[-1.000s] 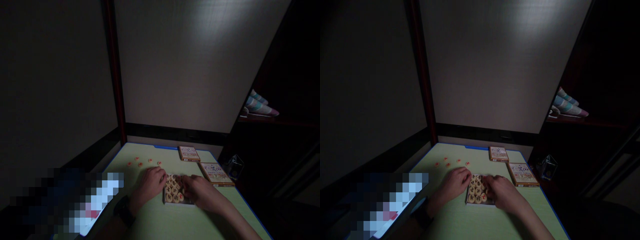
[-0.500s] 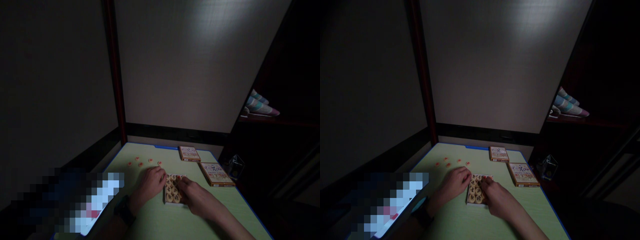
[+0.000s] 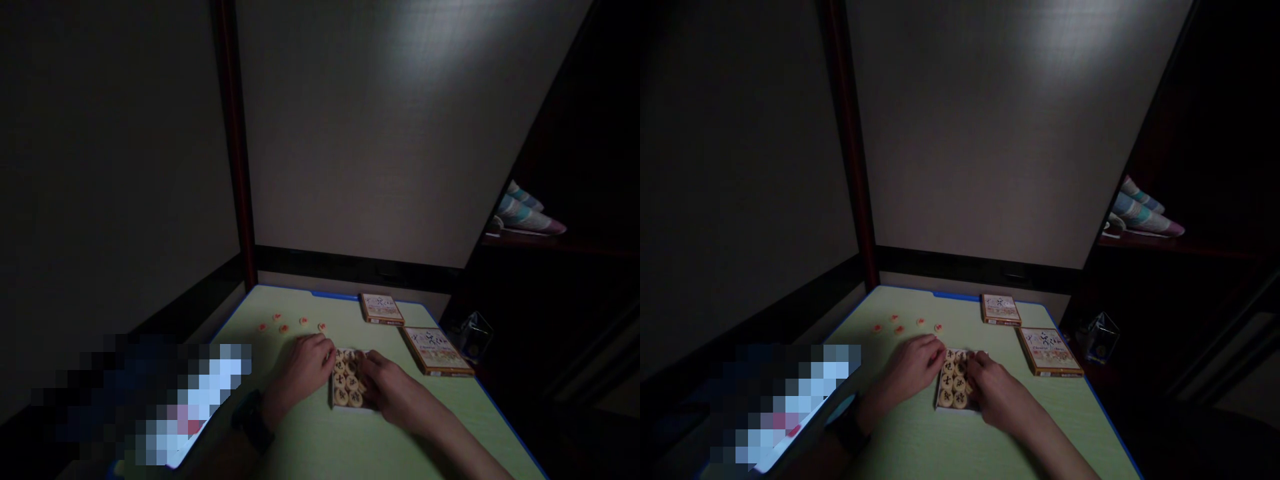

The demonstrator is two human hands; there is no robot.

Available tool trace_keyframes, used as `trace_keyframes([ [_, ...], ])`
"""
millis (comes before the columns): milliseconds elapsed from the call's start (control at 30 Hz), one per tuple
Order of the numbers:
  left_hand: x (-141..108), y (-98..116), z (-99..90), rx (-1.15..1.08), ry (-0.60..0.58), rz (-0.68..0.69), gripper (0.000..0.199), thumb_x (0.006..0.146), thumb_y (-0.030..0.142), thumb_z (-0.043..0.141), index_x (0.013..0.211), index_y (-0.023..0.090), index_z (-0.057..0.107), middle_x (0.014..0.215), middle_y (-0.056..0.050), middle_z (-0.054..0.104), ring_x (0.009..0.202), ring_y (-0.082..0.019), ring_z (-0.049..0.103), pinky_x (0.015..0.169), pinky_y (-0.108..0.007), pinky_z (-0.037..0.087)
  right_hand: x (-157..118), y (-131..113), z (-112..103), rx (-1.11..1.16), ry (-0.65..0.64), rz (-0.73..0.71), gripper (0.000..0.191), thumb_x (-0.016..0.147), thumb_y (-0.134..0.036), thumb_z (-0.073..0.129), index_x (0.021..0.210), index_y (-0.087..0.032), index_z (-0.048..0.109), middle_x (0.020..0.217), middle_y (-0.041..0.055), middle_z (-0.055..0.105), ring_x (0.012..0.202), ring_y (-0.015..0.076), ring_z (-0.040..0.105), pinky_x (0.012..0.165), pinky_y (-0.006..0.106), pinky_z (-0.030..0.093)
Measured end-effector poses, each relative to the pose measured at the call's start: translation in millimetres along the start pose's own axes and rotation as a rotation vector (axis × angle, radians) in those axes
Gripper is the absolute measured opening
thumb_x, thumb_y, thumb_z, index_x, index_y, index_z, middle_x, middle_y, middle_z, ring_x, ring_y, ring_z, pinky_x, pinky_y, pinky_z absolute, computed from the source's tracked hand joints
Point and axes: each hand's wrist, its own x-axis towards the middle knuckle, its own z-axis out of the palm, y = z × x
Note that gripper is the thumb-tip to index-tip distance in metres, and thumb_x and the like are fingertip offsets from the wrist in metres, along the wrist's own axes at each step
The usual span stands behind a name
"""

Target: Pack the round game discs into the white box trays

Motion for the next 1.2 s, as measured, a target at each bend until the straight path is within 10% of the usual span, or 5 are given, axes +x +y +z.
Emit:
trace_keyframes([
  [200,4,-6,-4.4,0.047,0.002,-0.082,0.022,0.095,0.024,0.047,0.089,0.021,0.068,0.093,-0.006,0.071,0.088,-0.019,0.065,0.081,-0.028,0.048,-1,-2,-7,0.000,-0.004,0.007,0.020,0.080,-0.006,0.053,0.094,-0.019,0.058,0.105,0.0075,0.057,0.091,0.0178,0.059,0.078,0.025,0.044],
  [433,12,-62,-18.0,0.272,0.045,-0.419,0.027,0.091,0.010,0.042,0.106,0.014,0.065,0.107,-0.015,0.065,0.096,-0.024,0.063,0.086,-0.035,0.047,-9,3,-17,0.034,0.044,-0.045,0.015,0.079,-0.005,0.053,0.082,-0.020,0.051,0.091,0.0028,0.058,0.079,0.0158,0.056,0.070,0.027,0.039],
  [1200,8,-99,9.5,0.232,-0.046,-0.337,0.024,0.090,0.005,0.046,0.100,0.011,0.066,0.105,-0.014,0.068,0.108,-0.022,0.062,0.099,-0.034,0.044,-4,15,-23,0.022,0.163,-0.085,0.020,0.075,0.000,0.049,0.075,-0.020,0.048,0.081,0.0018,0.056,0.071,0.0153,0.054,0.063,0.025,0.036],
])
